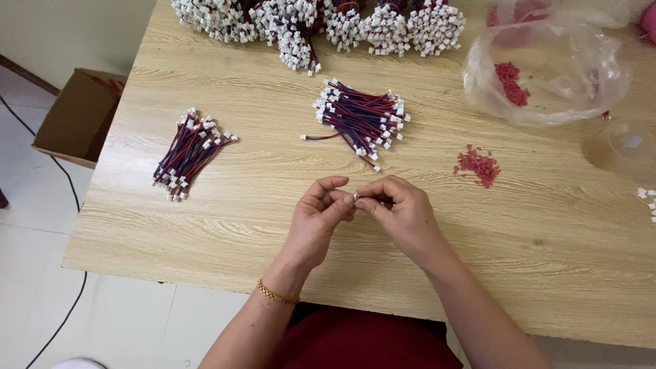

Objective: Sorting and bundling small wire harnesses on a wooden workbench

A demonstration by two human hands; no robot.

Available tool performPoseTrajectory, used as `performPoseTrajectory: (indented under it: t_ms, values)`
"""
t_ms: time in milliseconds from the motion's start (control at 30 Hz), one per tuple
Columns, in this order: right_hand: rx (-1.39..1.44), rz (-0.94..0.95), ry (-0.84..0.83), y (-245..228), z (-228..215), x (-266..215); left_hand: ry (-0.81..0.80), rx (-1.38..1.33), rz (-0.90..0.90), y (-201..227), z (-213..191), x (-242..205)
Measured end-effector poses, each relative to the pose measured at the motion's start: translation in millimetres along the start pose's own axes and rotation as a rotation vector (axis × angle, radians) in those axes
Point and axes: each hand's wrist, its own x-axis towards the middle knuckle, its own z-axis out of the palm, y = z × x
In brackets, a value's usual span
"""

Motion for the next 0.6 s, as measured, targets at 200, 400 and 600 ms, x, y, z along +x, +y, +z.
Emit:
performPoseTrajectory:
  t_ms: [200,400,600]
  values:
    - [0.032,-0.041,-0.007,7,2,0,-0.045,-0.013,-0.02,3,-1,2]
    - [0.113,-0.04,-0.042,13,1,-1,-0.076,-0.031,-0.029,5,-2,4]
    - [0.225,0.11,-0.095,29,2,-4,-0.13,0.056,0.033,9,-4,6]
